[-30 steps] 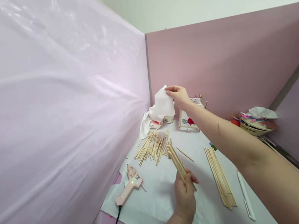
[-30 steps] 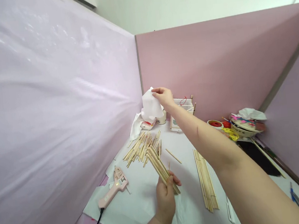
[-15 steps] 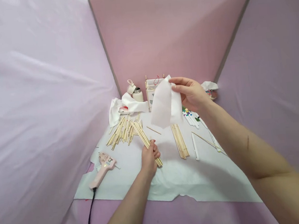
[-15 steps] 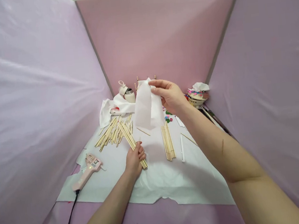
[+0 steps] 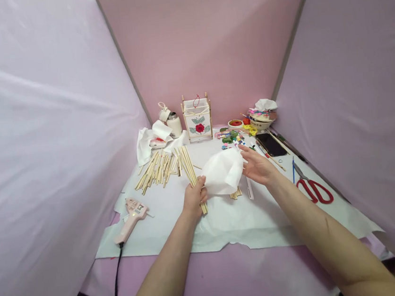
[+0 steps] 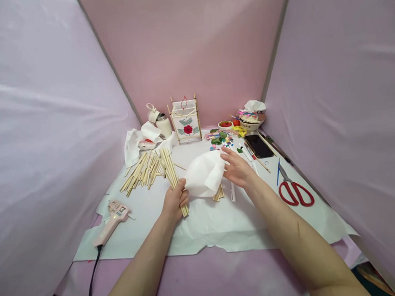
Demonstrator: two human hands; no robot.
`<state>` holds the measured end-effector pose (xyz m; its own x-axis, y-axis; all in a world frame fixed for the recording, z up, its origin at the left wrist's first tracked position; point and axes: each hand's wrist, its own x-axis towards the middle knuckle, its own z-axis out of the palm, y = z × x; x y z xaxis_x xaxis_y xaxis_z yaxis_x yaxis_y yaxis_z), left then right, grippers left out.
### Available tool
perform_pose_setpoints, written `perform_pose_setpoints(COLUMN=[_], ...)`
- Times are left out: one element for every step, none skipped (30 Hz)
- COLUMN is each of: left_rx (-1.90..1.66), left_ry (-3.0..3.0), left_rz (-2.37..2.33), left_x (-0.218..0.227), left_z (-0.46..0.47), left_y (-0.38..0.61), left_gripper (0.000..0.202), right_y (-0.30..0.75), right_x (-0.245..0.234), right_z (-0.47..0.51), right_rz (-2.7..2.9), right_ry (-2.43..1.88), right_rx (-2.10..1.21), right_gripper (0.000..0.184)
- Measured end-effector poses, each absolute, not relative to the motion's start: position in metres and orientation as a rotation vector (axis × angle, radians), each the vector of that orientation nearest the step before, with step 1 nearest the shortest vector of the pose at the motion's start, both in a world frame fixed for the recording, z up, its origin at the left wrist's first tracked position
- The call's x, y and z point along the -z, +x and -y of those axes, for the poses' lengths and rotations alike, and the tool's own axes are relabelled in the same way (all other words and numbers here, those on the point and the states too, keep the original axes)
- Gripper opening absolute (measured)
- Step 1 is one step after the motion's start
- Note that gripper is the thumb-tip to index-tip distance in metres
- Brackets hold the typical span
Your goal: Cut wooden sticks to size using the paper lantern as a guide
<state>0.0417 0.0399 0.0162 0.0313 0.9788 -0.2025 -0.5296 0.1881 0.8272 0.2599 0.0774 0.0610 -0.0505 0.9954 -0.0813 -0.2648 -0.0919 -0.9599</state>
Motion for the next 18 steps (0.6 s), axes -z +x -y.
perform_pose_setpoints(left_rx=[-1.279,-1.272,-1.275,-1.282,-1.292,-1.301,-1.309,-1.314,-1.317,-1.319,-1.322,-1.324,-1.317,-1.293,-1.252,-1.2,-1.144,-1.093], left_ry=[0.66,0.668,0.67,0.677,0.685,0.694,0.703,0.713,0.722,0.733,0.747,0.767,0.794,0.826,0.858,0.884,0.9,0.907], left_rz=[-0.932,-0.952,-0.97,-0.992,-1.014,-1.035,-1.053,-1.068,-1.08,-1.089,-1.096,-1.108,-1.137,-1.178,-1.226,-1.274,-1.315,-1.346], left_x=[-0.015,-0.014,-0.012,-0.012,-0.011,-0.012,-0.014,-0.017,-0.02,-0.025,-0.029,-0.032,-0.035,-0.037,-0.037,-0.036,-0.034,-0.031], left_z=[-0.04,-0.04,-0.039,-0.039,-0.038,-0.037,-0.036,-0.035,-0.034,-0.033,-0.032,-0.032,-0.032,-0.033,-0.035,-0.037,-0.039,-0.041], left_y=[0.042,0.043,0.044,0.046,0.047,0.048,0.049,0.05,0.05,0.05,0.049,0.048,0.047,0.045,0.042,0.04,0.037,0.035], left_gripper=[0.046,0.044,0.043,0.043,0.042,0.041,0.04,0.038,0.037,0.036,0.035,0.034,0.033,0.03,0.027,0.024,0.022,0.02], right_y=[0.261,0.262,0.262,0.262,0.261,0.261,0.261,0.261,0.263,0.264,0.267,0.269,0.272,0.274,0.277,0.278,0.279,0.28], right_x=[-0.055,-0.05,-0.045,-0.041,-0.038,-0.036,-0.034,-0.032,-0.031,-0.03,-0.029,-0.027,-0.026,-0.024,-0.022,-0.02,-0.018,-0.015], right_z=[-0.073,-0.069,-0.065,-0.062,-0.06,-0.059,-0.058,-0.059,-0.06,-0.062,-0.064,-0.066,-0.067,-0.068,-0.069,-0.069,-0.067,-0.066], right_rz=[1.026,1.058,1.082,1.099,1.106,1.108,1.107,1.108,1.109,1.11,1.109,1.104,1.091,1.072,1.05,1.034,1.031,1.048], right_ry=[-1.075,-1.097,-1.119,-1.138,-1.158,-1.181,-1.211,-1.247,-1.282,-1.308,-1.318,-1.311,-1.295,-1.282,-1.288,-1.316,-1.361,-1.419], right_rx=[-1.397,-1.368,-1.332,-1.3,-1.271,-1.248,-1.233,-1.223,-1.212,-1.196,-1.171,-1.139,-1.105,-1.074,-1.06,-1.065,-1.081,-1.092], right_gripper=[0.06,0.069,0.078,0.087,0.095,0.102,0.106,0.108,0.108,0.106,0.103,0.099,0.097,0.094,0.091,0.089,0.086,0.084])
